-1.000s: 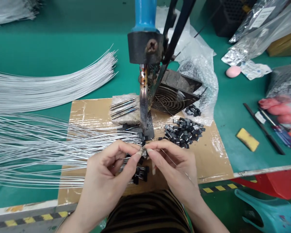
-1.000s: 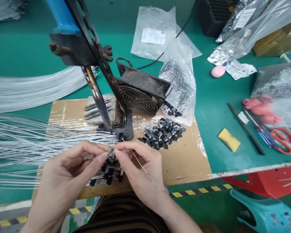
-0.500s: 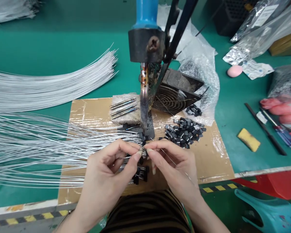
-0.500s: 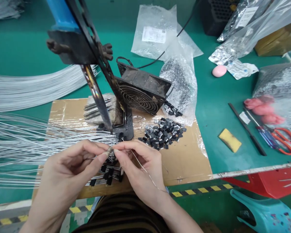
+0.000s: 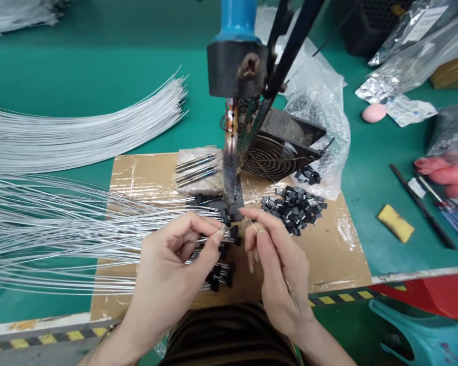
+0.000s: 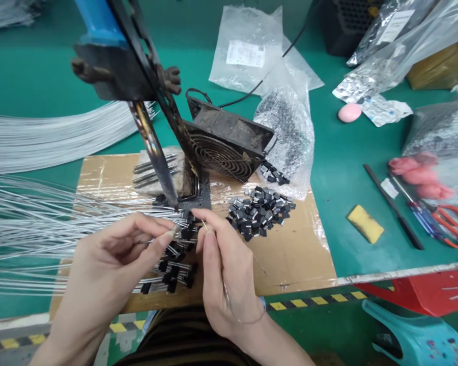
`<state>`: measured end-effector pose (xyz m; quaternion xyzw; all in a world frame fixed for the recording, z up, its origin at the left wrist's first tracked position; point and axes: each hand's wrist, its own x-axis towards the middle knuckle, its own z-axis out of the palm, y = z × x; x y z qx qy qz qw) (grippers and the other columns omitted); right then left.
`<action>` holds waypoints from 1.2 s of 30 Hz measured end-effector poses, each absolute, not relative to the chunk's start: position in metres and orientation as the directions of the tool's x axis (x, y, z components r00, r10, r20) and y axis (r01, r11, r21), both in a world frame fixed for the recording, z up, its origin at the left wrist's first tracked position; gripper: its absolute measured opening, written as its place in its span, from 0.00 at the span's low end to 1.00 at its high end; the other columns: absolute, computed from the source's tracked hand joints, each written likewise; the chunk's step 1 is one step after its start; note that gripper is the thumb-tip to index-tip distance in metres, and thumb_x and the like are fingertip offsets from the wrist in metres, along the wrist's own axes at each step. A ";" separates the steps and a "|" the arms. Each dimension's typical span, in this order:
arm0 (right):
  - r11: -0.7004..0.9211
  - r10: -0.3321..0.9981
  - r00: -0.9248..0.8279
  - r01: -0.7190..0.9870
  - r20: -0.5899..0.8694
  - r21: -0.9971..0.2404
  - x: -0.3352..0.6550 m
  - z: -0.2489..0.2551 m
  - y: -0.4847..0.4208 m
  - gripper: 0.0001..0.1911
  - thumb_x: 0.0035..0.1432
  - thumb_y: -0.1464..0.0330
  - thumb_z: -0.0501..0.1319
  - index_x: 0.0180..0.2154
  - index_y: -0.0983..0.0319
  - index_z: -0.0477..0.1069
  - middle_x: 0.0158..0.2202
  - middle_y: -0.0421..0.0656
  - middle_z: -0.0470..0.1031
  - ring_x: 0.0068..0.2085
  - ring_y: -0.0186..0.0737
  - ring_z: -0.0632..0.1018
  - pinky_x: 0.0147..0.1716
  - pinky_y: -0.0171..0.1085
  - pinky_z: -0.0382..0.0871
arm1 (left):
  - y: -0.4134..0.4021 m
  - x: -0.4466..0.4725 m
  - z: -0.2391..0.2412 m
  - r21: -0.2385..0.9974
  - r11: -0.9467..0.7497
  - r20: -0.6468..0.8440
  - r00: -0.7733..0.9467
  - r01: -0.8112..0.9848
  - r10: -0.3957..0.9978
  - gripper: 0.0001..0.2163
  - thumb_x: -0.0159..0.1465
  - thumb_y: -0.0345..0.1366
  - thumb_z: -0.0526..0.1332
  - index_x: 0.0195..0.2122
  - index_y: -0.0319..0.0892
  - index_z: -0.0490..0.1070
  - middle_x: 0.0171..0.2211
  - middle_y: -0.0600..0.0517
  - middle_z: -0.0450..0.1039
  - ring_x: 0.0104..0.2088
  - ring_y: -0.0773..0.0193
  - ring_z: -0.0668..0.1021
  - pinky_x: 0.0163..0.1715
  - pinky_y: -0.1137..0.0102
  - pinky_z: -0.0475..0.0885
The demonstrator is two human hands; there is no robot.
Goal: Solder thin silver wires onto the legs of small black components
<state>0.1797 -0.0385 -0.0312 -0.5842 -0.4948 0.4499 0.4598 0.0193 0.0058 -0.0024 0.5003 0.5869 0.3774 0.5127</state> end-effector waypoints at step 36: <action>-0.029 0.989 0.143 0.004 -0.029 -1.000 0.182 -0.016 -0.013 0.11 0.66 0.78 0.64 0.34 0.56 0.71 0.52 0.39 0.85 0.55 0.38 0.84 0.58 0.36 0.77 | 0.030 0.021 -0.001 0.946 0.166 -0.174 0.003 0.280 0.985 0.04 0.62 0.30 0.68 0.30 0.45 0.78 0.29 0.56 0.80 0.22 0.73 0.70 0.20 0.76 0.60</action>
